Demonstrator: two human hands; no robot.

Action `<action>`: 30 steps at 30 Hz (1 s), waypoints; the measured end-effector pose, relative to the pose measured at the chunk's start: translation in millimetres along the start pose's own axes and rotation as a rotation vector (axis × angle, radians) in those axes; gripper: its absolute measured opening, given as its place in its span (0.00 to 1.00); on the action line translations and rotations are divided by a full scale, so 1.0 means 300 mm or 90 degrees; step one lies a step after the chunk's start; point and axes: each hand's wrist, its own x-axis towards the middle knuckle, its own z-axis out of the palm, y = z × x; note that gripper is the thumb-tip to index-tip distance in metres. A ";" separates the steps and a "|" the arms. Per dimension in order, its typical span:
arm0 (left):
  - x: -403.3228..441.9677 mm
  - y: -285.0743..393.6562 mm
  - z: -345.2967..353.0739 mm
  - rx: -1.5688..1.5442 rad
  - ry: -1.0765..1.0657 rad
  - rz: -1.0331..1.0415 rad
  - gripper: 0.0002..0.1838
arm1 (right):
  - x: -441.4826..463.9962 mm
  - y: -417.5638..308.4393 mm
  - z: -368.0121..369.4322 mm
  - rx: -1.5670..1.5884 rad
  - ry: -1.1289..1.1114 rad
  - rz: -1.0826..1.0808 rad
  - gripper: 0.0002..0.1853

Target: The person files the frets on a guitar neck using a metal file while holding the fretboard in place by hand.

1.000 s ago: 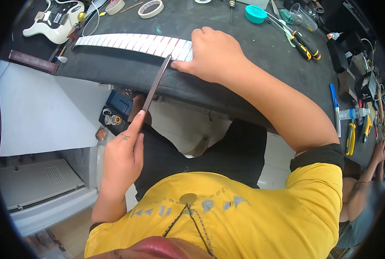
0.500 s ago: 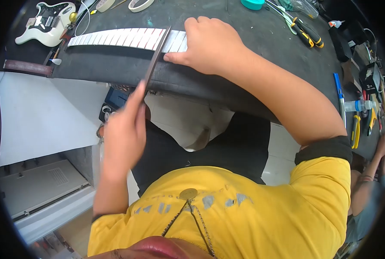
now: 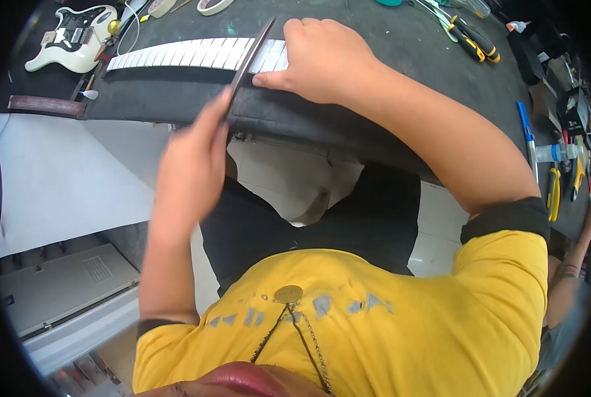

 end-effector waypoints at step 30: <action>0.193 -0.002 0.039 -0.133 -0.027 -0.053 0.23 | -0.001 -0.008 -0.016 0.011 -0.030 0.014 0.44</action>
